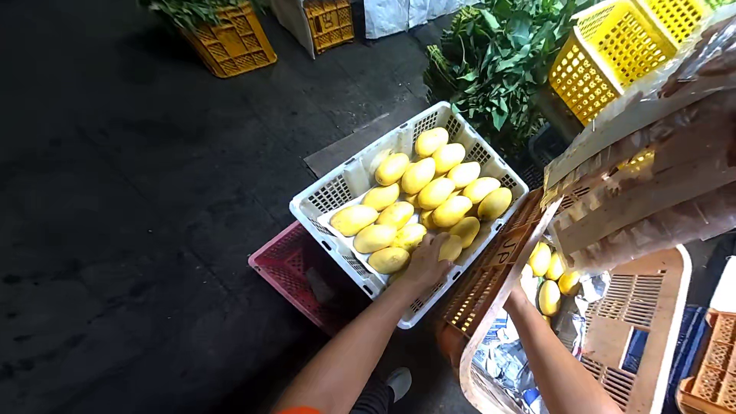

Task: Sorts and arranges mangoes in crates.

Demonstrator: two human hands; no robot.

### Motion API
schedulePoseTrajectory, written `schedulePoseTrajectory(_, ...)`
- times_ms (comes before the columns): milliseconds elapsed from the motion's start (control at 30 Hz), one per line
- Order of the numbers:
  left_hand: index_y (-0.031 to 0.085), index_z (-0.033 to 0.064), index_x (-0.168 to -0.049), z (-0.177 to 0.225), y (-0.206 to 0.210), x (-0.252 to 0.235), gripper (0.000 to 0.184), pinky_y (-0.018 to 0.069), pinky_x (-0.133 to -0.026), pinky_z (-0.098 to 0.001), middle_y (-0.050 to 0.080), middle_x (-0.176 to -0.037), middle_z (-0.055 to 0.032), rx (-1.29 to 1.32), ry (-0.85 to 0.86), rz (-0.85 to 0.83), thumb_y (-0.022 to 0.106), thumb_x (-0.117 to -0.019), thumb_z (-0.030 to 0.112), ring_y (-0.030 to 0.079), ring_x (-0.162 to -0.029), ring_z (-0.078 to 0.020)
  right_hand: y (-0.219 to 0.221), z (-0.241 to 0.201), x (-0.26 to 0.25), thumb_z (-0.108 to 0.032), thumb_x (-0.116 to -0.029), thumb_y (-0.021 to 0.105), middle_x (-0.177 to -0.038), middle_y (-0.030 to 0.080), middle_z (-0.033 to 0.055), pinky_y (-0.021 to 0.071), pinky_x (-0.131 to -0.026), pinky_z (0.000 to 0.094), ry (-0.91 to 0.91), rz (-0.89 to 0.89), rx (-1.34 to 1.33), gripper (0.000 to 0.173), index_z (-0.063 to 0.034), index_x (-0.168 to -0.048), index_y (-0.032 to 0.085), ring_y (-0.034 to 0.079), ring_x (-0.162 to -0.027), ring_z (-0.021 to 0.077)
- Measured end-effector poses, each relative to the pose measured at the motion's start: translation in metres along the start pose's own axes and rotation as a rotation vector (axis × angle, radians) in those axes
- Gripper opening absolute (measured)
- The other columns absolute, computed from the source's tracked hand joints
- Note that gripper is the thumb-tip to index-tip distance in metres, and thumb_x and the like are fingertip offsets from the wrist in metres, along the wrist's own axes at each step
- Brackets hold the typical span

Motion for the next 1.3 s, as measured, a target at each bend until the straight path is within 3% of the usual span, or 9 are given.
schedulePoseTrajectory(300, 0.040, 0.0073, -0.155, 0.008, -0.025, 0.013, 0.069, 0.0385, -0.115, -0.0581, 0.046, -0.152, -0.0238, 0.108, 0.030, 0.098, 0.067, -0.0989, 0.037, 0.046, -0.140, -0.0395, -0.047, -0.047, 0.093, -0.028, -0.0855, 0.066, -0.121, 0.063, 0.0162, 0.0622, -0.081, 0.0428, -0.287, -0.230, -0.271, 0.082, -0.0059, -0.152, 0.026, 0.070, -0.100, 0.0236)
schedulePoseTrajectory(400, 0.051, 0.0014, -0.139, 0.029, -0.047, 0.045, 0.042, 0.0575, -0.090, -0.0418, 0.065, -0.122, -0.0162, 0.551, 0.011, 0.186, 0.059, -0.1037, 0.022, 0.068, -0.106, -0.0240, -0.067, -0.071, 0.150, -0.050, -0.0719, 0.084, -0.125, 0.064, 0.0124, 0.0620, -0.088, 0.0397, -0.446, -0.265, -0.309, 0.111, -0.0051, -0.154, 0.024, 0.070, -0.105, 0.0200)
schedulePoseTrajectory(533, 0.054, 0.0027, -0.129, 0.046, -0.029, 0.092, 0.061, 0.0624, -0.080, -0.0399, 0.072, -0.109, -0.0092, 1.137, -0.054, -0.202, 0.025, -0.1086, 0.052, 0.073, -0.094, -0.0221, -0.052, -0.100, 0.223, -0.056, -0.0904, 0.070, -0.139, 0.058, 0.0044, 0.0581, -0.098, 0.0358, -0.695, -0.521, -0.194, 0.092, -0.0046, -0.153, 0.027, 0.064, -0.120, 0.0151)
schedulePoseTrajectory(600, 0.053, 0.0101, -0.137, 0.050, -0.019, 0.109, 0.089, 0.0607, -0.086, -0.0394, 0.072, -0.118, -0.0063, 1.233, -0.013, -0.392, 0.036, -0.0906, 0.084, 0.071, -0.104, -0.0201, -0.044, -0.108, 0.226, -0.053, -0.1005, 0.058, -0.148, 0.053, 0.0072, 0.0568, -0.099, 0.0372, -0.856, -0.553, -0.068, 0.079, -0.0043, -0.156, 0.028, 0.060, -0.126, 0.0192)
schedulePoseTrajectory(700, 0.055, 0.0127, -0.144, 0.036, -0.028, 0.112, 0.082, 0.0647, -0.075, -0.0423, 0.070, -0.123, -0.0172, 1.294, -0.036, -0.439, 0.066, -0.0865, 0.069, 0.074, -0.099, -0.0290, -0.047, -0.105, 0.179, -0.034, -0.1010, 0.059, -0.130, 0.062, 0.0077, 0.0601, -0.088, 0.0313, -0.856, -0.258, 0.099, 0.054, 0.0009, -0.141, 0.045, 0.066, -0.110, 0.0153)
schedulePoseTrajectory(800, 0.056, 0.0140, -0.137, 0.005, -0.047, 0.102, 0.049, 0.0627, -0.060, -0.0386, 0.070, -0.111, -0.0176, 1.242, -0.281, -0.253, 0.057, -0.0957, 0.040, 0.073, -0.082, -0.0286, -0.047, -0.069, 0.107, -0.021, -0.0996, 0.059, -0.116, 0.067, 0.0121, 0.0586, -0.082, 0.0345, -0.565, -0.168, 0.281, 0.039, 0.0022, -0.130, 0.058, 0.068, -0.098, 0.0169)
schedulePoseTrajectory(967, 0.054, 0.0135, -0.142, 0.003, -0.076, 0.062, 0.053, 0.0564, -0.094, -0.0459, 0.066, -0.126, -0.0133, 0.710, -0.185, 0.056, 0.067, -0.0905, 0.020, 0.066, -0.111, -0.0242, -0.024, -0.012, 0.070, -0.011, -0.1002, 0.062, -0.118, 0.067, 0.0174, 0.0568, -0.091, 0.0395, -0.331, -0.350, 0.538, 0.034, 0.0037, -0.131, 0.057, 0.069, -0.103, 0.0217)
schedulePoseTrajectory(1100, 0.050, 0.0103, -0.148, 0.030, -0.047, 0.025, 0.070, 0.0477, -0.108, -0.0524, 0.055, -0.143, -0.0175, 0.138, 0.088, 0.100, 0.081, -0.0886, 0.031, 0.055, -0.131, -0.0316, -0.016, -0.012, 0.074, -0.012, -0.1006, 0.062, -0.118, 0.069, 0.0170, 0.0569, -0.093, 0.0396, -0.331, -0.339, 0.609, 0.034, 0.0029, -0.131, 0.059, 0.070, -0.104, 0.0210)
schedulePoseTrajectory(1300, 0.042, 0.0167, -0.157, 0.016, 0.006, -0.003, 0.052, 0.0339, -0.113, -0.0608, 0.044, -0.154, -0.0206, -0.394, 0.126, 0.016, 0.050, -0.1069, 0.031, 0.039, -0.144, -0.0422, -0.028, 0.028, 0.020, -0.023, -0.1007, 0.064, -0.137, 0.059, 0.0255, 0.0500, -0.107, 0.0505, -0.278, -0.304, 0.793, 0.049, 0.0005, -0.142, 0.053, 0.061, -0.124, 0.0355)
Point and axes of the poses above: each hand's wrist, its own x-axis away from the middle knuckle, its own y-axis out of the palm, z = x × y, the point moved 6 cm from there along -x, towards the middle knuckle
